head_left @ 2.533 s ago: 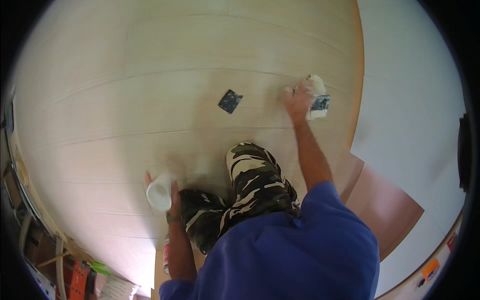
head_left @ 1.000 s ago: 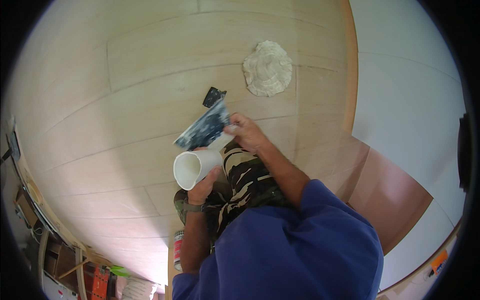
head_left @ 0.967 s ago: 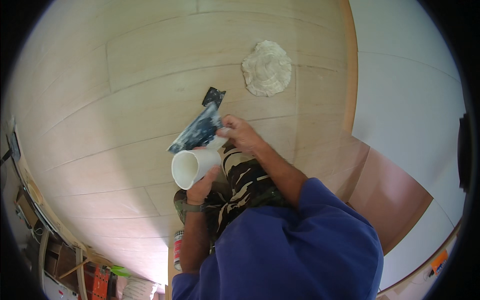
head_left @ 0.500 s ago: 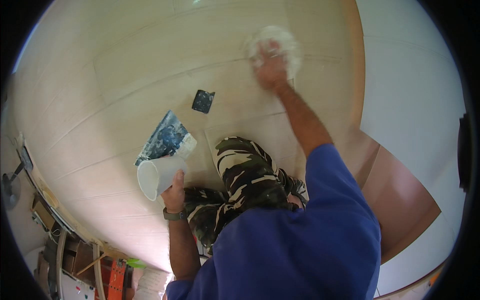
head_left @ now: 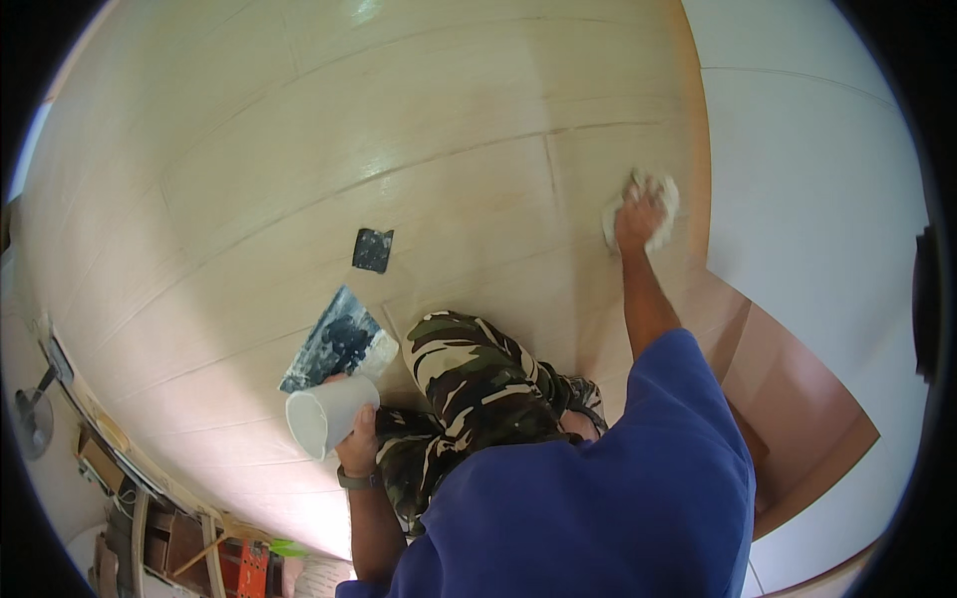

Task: The person kneels on a tiled floor and uses a putty knife to spread a white paste into the grout lines. They hold a white cup in the other hand and repeatedly apply and smooth the material across multiple tile seams.

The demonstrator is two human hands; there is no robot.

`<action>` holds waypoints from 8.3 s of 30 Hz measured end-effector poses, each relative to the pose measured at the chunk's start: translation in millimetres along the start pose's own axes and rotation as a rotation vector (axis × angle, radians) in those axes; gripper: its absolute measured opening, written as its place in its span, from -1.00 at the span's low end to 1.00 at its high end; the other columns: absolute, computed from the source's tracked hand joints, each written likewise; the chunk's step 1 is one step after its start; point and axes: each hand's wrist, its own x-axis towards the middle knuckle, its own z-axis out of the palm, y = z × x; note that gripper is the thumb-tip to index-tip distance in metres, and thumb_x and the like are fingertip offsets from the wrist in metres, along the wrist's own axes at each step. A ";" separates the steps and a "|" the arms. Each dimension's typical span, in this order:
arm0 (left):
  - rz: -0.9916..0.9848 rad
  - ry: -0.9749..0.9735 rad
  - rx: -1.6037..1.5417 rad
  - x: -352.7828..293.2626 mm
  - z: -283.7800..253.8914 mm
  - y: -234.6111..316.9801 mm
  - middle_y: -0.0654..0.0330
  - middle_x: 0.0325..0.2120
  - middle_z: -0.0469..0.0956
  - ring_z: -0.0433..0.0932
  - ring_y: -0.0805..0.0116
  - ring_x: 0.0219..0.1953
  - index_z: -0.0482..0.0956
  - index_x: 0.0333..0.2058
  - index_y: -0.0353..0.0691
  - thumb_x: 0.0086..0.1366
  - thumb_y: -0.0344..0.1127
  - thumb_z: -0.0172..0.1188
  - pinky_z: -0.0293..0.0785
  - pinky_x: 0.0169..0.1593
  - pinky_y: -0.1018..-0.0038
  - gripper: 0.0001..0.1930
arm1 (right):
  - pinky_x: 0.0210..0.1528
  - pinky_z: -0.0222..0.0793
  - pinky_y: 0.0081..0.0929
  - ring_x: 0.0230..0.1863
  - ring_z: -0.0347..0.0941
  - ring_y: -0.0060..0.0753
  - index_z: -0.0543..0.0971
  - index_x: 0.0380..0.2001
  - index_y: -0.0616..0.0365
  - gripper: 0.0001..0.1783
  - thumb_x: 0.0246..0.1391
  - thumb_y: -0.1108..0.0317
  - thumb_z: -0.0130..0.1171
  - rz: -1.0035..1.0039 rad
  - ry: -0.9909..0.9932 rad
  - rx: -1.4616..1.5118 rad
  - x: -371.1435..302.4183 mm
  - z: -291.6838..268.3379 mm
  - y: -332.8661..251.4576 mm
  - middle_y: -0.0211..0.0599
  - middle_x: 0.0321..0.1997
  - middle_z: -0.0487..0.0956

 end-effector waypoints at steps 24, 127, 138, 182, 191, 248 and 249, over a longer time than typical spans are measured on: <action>0.046 -0.071 0.237 10.1 27.9 59.9 0.11 -0.12 0.31 0.31 0.26 -0.10 0.26 -0.02 -0.35 0.03 -0.07 0.25 0.25 0.01 0.35 -0.37 | 0.30 -0.10 -0.12 0.32 -0.07 0.05 0.03 0.27 0.04 -0.21 0.09 -0.20 -0.22 0.037 0.122 0.628 213.9 -91.4 24.0 -0.03 0.34 0.01; 0.108 0.505 -0.129 -70.0 -7.2 4.6 0.10 -0.18 0.42 0.42 0.25 -0.13 0.36 -0.10 -0.30 -0.14 -0.25 0.41 0.37 -0.05 0.38 -0.39 | 0.32 -0.34 0.15 0.39 -0.25 0.00 0.00 0.25 0.20 -0.24 0.03 0.16 -0.02 -1.921 0.016 0.330 -232.0 -229.2 -364.3 -0.11 0.38 -0.10; 0.168 0.462 0.123 -67.4 -15.9 -20.1 0.01 -0.11 0.33 0.32 0.13 -0.07 0.29 -0.05 -0.36 0.06 0.13 0.19 0.26 0.00 0.27 -0.31 | 0.31 -0.20 0.04 0.37 -0.18 -0.05 0.07 0.23 0.07 -0.33 0.06 0.22 -0.02 -1.353 0.009 0.480 -24.9 -268.2 -328.7 -0.23 0.37 -0.06; 0.280 0.071 -0.097 -65.5 -39.3 40.4 0.20 -0.21 0.45 0.44 0.38 -0.15 0.36 -0.05 -0.27 -0.07 -0.42 0.34 0.38 -0.06 0.44 -0.45 | -0.14 0.28 -0.56 -0.16 0.40 -0.55 0.39 0.04 0.19 -0.49 0.15 0.06 -0.07 -0.850 -1.033 1.848 -163.0 -283.8 -192.0 -0.31 -0.11 0.50; 0.375 0.008 0.066 -64.2 -25.2 30.1 0.16 -0.19 0.45 0.43 0.36 -0.14 0.35 -0.06 -0.28 -0.08 -0.44 0.34 0.38 -0.06 0.43 -0.45 | -0.06 0.27 -0.48 -0.05 0.35 -0.47 0.35 0.05 0.30 -0.50 0.19 0.14 -0.09 -0.876 -1.268 2.126 -203.5 -289.2 -163.6 -0.26 -0.05 0.45; 0.315 0.019 0.233 -59.6 -31.8 33.5 0.08 -0.16 0.41 0.42 0.26 -0.13 0.38 -0.10 -0.32 -0.17 -0.27 0.40 0.38 -0.07 0.39 -0.39 | 0.20 0.06 0.01 0.28 0.04 -0.18 0.28 0.11 0.03 -0.49 0.08 0.16 -0.09 -0.635 -0.030 0.602 25.3 -277.7 -265.2 -0.34 0.26 0.14; 0.315 0.020 0.232 -60.8 -31.2 32.9 0.08 -0.17 0.41 0.42 0.26 -0.13 0.38 -0.10 -0.32 -0.16 -0.26 0.40 0.38 -0.07 0.39 -0.39 | 0.18 0.12 -0.03 0.24 0.10 -0.17 0.35 0.06 0.02 -0.53 0.08 0.14 -0.07 -0.544 -0.072 0.689 29.0 -287.8 -268.1 -0.32 0.22 0.21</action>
